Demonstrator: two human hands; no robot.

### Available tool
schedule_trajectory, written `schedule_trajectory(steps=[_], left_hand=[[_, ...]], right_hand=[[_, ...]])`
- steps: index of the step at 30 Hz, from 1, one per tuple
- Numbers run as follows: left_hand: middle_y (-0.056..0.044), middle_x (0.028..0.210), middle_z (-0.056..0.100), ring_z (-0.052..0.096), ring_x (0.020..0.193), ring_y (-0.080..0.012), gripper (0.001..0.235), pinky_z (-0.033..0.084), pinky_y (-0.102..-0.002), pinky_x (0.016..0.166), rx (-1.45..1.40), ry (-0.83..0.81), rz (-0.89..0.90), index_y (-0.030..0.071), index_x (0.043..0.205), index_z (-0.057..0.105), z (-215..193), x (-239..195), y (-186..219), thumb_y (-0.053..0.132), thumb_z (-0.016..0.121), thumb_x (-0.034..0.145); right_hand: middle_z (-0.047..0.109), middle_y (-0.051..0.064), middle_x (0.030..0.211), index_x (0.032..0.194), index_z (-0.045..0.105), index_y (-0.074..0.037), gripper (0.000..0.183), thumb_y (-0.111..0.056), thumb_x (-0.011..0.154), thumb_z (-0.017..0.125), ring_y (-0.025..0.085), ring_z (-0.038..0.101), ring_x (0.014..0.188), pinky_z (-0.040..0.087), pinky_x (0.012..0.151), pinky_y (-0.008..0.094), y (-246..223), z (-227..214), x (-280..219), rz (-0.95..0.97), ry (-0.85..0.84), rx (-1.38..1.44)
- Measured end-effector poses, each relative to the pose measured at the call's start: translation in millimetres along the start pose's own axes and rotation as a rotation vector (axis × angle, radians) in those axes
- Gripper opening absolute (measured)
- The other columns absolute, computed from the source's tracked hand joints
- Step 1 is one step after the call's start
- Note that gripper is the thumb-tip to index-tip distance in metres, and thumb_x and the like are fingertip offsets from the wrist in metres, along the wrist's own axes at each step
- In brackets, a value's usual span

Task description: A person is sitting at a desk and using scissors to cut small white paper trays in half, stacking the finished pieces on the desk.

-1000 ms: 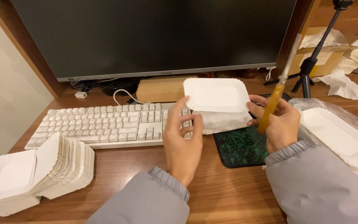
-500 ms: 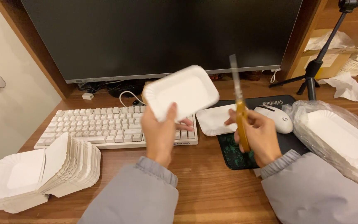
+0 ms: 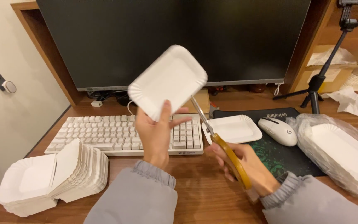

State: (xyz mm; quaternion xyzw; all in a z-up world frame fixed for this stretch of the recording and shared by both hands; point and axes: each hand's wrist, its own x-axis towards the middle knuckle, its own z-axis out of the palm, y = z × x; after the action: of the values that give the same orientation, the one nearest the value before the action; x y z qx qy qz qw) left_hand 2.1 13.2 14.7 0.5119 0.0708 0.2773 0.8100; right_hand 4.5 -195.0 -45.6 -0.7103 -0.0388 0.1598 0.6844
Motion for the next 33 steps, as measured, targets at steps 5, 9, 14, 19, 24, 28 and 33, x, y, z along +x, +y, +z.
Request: schedule_trajectory(steps=[5, 9, 14, 19, 24, 28, 33], left_hand=[[-0.021, 0.141, 0.080, 0.088, 0.081, -0.0306, 0.048, 0.078, -0.041, 0.061, 0.079, -0.043, -0.159, 0.004, 0.154, 0.058, 7, -9, 3, 0.007, 0.066, 0.107], [-0.021, 0.141, 0.080, 0.086, 0.082, -0.0311, 0.050, 0.077, -0.044, 0.063, 0.093, -0.113, -0.247, 0.005, 0.156, 0.059, 8, -10, 0, 0.008, 0.066, 0.107], [-0.026, 0.133, 0.084, 0.087, 0.081, -0.0337, 0.045, 0.076, -0.044, 0.059, 0.083, -0.187, -0.239, 0.000, 0.151, 0.064, 7, -9, -5, 0.007, 0.068, 0.106], [-0.024, 0.132, 0.085, 0.087, 0.080, -0.0337, 0.042, 0.075, -0.043, 0.057, 0.098, -0.175, -0.280, 0.001, 0.148, 0.066, 10, -9, 1, 0.008, 0.068, 0.107], [-0.024, 0.130, 0.084, 0.086, 0.080, -0.0349, 0.040, 0.075, -0.045, 0.057, 0.085, -0.183, -0.275, 0.001, 0.146, 0.067, 7, -9, -3, 0.008, 0.068, 0.107], [-0.024, 0.131, 0.085, 0.087, 0.081, -0.0341, 0.041, 0.075, -0.044, 0.058, 0.097, -0.181, -0.290, 0.002, 0.148, 0.066, 8, -9, -3, 0.009, 0.068, 0.107], [-0.023, 0.132, 0.085, 0.086, 0.079, -0.0330, 0.040, 0.075, -0.043, 0.057, 0.101, -0.177, -0.298, 0.001, 0.147, 0.066, 8, -9, -2, 0.008, 0.068, 0.108]], right_hand=[[0.057, 0.013, 0.078, 0.121, 0.090, 0.005, 0.052, -0.041, 0.105, 0.071, 0.023, 0.051, 0.062, 0.045, 0.059, 0.036, -7, 3, -5, 0.055, 0.015, -0.080], [0.059, 0.012, 0.076, 0.128, 0.093, 0.008, 0.062, -0.043, 0.106, 0.068, 0.023, 0.051, 0.063, 0.045, 0.064, 0.037, -15, 7, -8, 0.090, 0.022, -0.060], [0.059, 0.015, 0.073, 0.104, 0.076, 0.004, 0.049, -0.044, 0.110, 0.071, 0.025, 0.051, 0.061, 0.041, 0.062, 0.038, -8, 5, -4, 0.095, 0.054, -0.030], [0.052, 0.013, 0.071, 0.132, 0.092, 0.013, 0.065, -0.043, 0.107, 0.069, 0.023, 0.044, 0.060, 0.037, 0.061, 0.037, -10, 4, 1, 0.151, 0.048, 0.042], [0.056, 0.015, 0.071, 0.118, 0.093, 0.014, 0.063, -0.043, 0.109, 0.069, 0.025, 0.050, 0.063, 0.045, 0.068, 0.039, -18, 10, -5, 0.139, 0.059, -0.049], [0.055, 0.015, 0.075, 0.115, 0.083, 0.011, 0.054, -0.041, 0.109, 0.071, 0.024, 0.048, 0.064, 0.041, 0.060, 0.039, -5, 5, -1, 0.102, 0.040, 0.006], [0.063, 0.021, 0.078, 0.085, 0.073, 0.009, 0.058, -0.042, 0.112, 0.074, 0.028, 0.050, 0.065, 0.043, 0.067, 0.041, -5, 5, -2, 0.119, 0.054, 0.013]])
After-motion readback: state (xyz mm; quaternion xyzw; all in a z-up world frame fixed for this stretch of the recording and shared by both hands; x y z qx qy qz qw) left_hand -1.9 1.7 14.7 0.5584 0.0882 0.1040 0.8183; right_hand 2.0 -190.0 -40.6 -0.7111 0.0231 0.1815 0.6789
